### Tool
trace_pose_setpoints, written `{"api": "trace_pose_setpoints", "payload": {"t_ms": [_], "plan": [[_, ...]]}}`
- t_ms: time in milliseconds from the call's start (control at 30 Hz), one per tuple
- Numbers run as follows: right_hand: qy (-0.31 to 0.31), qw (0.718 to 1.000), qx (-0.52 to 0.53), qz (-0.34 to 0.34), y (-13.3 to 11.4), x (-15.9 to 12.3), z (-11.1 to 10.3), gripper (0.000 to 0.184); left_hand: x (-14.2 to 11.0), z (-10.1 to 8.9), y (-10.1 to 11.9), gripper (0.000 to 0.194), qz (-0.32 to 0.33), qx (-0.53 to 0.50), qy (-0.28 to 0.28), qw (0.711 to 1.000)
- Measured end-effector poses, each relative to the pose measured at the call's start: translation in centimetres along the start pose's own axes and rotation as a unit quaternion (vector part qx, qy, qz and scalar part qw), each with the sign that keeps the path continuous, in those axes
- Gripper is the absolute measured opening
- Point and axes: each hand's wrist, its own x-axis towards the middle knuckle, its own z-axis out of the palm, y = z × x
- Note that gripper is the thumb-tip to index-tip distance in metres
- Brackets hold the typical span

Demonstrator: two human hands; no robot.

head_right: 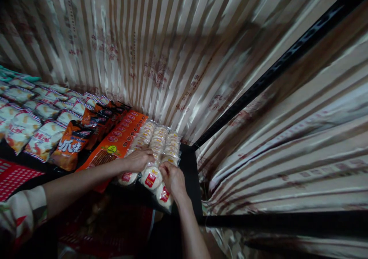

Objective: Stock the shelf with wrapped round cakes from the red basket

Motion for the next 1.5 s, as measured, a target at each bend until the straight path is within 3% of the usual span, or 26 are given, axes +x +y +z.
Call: {"api": "trace_pose_setpoints", "payload": {"t_ms": [267, 467, 633, 700, 833, 967, 1500], "plan": [[0.017, 0.999, 0.043, -0.002, 0.6, 0.2, 1.6, 0.018, -0.4, -0.5, 0.0, 0.019, -0.007, -0.022, -0.001, 1.000], [0.035, 0.999, 0.006, -0.004, 0.5, 0.6, 2.5, 0.019, -0.9, -0.1, 0.0, 0.015, -0.013, -0.017, 0.003, 1.000], [0.067, 0.997, -0.029, -0.026, 0.3, 0.6, 3.1, 0.020, -2.7, 1.0, 2.2, 0.016, -0.051, 0.048, 0.130, 0.989], [0.075, 0.995, -0.037, -0.045, 0.4, 0.6, 3.2, 0.020, -3.7, 1.8, 3.6, 0.017, -0.040, 0.068, 0.151, 0.985], [0.089, 0.992, -0.050, -0.078, 0.5, 0.9, 3.4, 0.021, -4.9, 3.4, 5.2, 0.013, 0.007, 0.079, 0.124, 0.989], [0.094, 0.991, -0.051, -0.085, 0.7, 1.0, 3.5, 0.021, -4.7, 4.5, 5.3, 0.012, 0.013, 0.091, 0.127, 0.988], [0.104, 0.988, 0.072, -0.088, 2.1, 0.4, 3.5, 0.023, -5.0, 4.3, 5.4, 0.016, -0.035, 0.064, 0.095, 0.993]]}}
